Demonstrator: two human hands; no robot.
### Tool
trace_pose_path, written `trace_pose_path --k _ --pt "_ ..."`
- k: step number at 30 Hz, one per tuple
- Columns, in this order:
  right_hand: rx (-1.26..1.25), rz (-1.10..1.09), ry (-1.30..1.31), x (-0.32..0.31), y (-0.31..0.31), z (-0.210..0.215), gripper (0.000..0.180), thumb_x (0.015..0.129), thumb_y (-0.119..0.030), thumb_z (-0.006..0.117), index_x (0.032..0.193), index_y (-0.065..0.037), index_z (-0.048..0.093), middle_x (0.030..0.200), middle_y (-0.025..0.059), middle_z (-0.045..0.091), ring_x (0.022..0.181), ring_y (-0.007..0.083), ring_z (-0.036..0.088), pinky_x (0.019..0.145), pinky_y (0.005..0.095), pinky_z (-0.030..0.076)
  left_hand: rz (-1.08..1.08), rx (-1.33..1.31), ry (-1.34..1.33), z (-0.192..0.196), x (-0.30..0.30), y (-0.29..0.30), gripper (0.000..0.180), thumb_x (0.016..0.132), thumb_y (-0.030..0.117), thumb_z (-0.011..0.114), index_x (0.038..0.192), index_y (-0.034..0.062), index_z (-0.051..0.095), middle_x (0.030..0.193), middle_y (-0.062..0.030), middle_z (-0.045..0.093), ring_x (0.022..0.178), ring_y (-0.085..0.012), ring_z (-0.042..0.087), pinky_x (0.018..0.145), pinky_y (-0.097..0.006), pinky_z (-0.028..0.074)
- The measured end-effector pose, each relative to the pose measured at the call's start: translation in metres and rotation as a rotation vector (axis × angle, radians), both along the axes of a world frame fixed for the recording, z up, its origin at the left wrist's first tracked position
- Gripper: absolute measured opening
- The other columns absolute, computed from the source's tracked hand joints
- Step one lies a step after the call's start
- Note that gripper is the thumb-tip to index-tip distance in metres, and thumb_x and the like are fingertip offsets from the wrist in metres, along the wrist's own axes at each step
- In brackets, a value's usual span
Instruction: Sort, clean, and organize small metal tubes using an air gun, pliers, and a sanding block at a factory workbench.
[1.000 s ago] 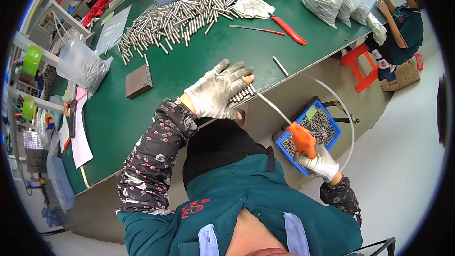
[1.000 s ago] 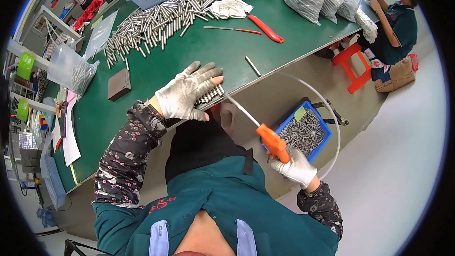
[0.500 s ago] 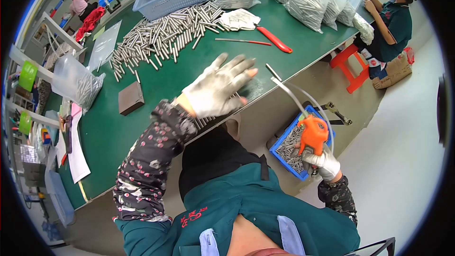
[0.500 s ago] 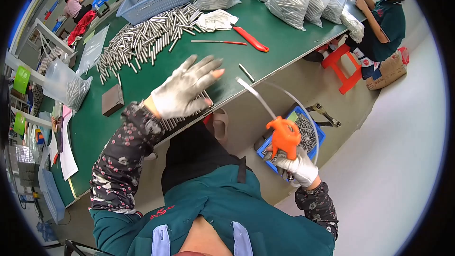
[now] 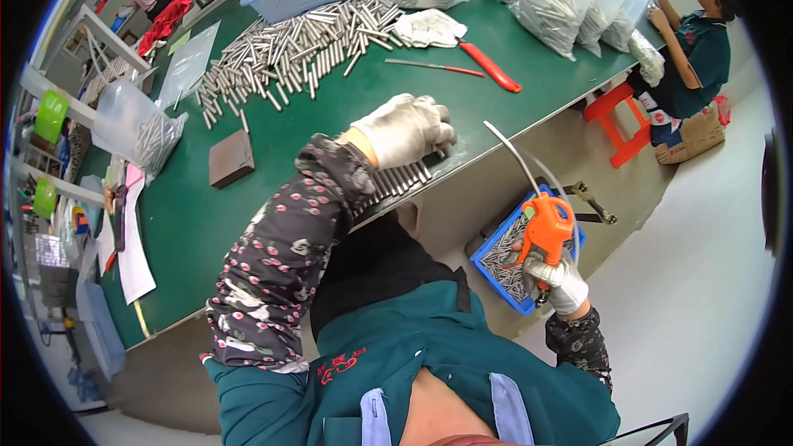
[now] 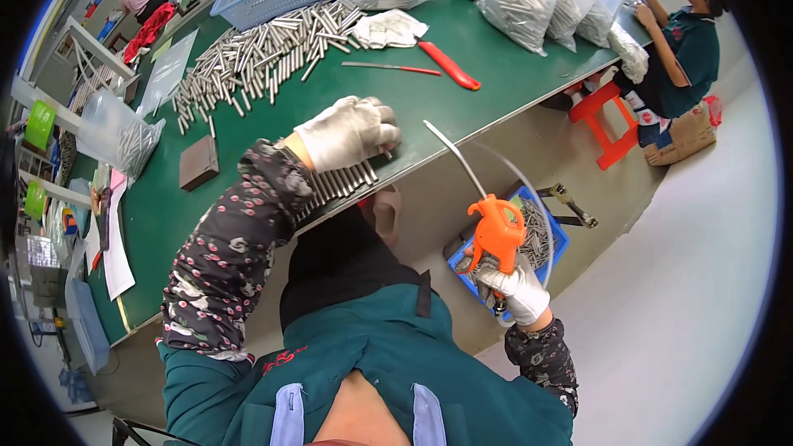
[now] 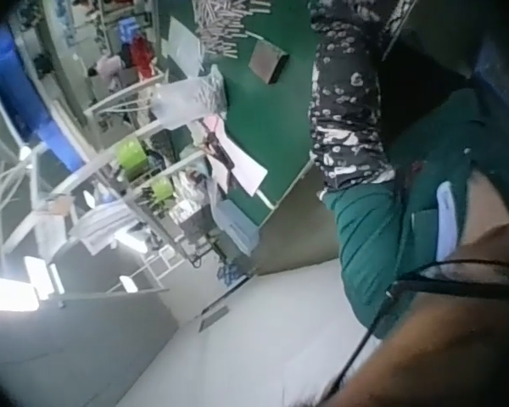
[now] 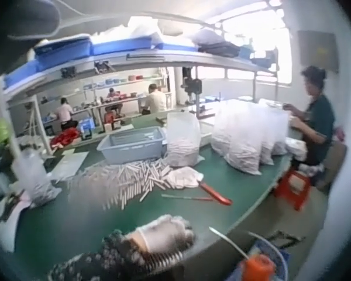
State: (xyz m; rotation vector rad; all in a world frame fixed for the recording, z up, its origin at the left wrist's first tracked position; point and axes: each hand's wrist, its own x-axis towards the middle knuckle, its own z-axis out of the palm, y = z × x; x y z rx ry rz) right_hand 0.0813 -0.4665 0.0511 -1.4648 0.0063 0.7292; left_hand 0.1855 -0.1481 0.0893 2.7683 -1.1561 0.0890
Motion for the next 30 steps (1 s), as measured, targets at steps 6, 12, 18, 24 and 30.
trace_pose_path --k 6,12,18,24,30 --pt "-0.147 0.199 0.015 -0.002 0.022 0.003 0.033 0.077 -0.019 0.067 0.106 -0.004 0.061 0.080 0.0007 0.062 0.057 0.0053 0.050 0.055 0.0210 0.041 0.006 -0.408 0.062 -0.016 -0.032 0.045 0.051 0.079 0.026 0.063 0.124 0.0056 0.053 0.127 -0.0154 0.051 0.122 -0.0339 0.044 0.101 -0.041 0.037" --pt "-0.285 0.281 -0.348 -0.026 0.020 -0.009 0.029 0.077 -0.019 0.064 0.102 -0.004 0.060 0.081 0.0044 0.061 0.073 0.0129 0.058 0.069 0.0266 0.047 0.019 -0.107 0.038 -0.028 -0.061 0.043 0.104 0.066 0.073 0.056 0.138 0.0009 0.033 0.142 -0.0211 0.032 0.135 -0.0381 0.024 0.111 -0.050 0.015" --pt "-0.361 0.202 -0.127 -0.027 0.024 0.006 0.031 0.078 -0.019 0.064 0.106 -0.004 0.060 0.085 0.0034 0.061 0.077 0.0111 0.057 0.072 0.0260 0.047 0.019 -0.102 0.028 -0.035 -0.055 0.045 0.108 0.065 0.076 0.053 0.136 -0.0017 0.034 0.142 -0.0221 0.032 0.135 -0.0382 0.025 0.111 -0.050 0.015" --pt "-0.332 0.201 -0.227 -0.031 0.024 -0.004 0.036 0.077 -0.019 0.066 0.110 -0.003 0.058 0.083 0.0043 0.061 0.076 0.0137 0.058 0.073 0.0267 0.047 -0.011 -0.126 0.007 -0.038 -0.052 0.046 0.108 0.063 0.074 0.057 0.137 -0.0015 0.032 0.142 -0.0224 0.032 0.135 -0.0374 0.025 0.111 -0.050 0.016" --pt "-0.461 0.236 -0.181 -0.030 0.032 0.011 0.032 0.078 -0.015 0.065 0.107 -0.002 0.059 0.085 0.0050 0.063 0.078 0.0119 0.058 0.074 0.0275 0.048 -0.003 -0.130 0.024 -0.040 -0.052 0.047 0.107 0.064 0.072 0.059 0.137 -0.0007 0.031 0.142 -0.0223 0.031 0.135 -0.0365 0.026 0.112 -0.049 0.016"
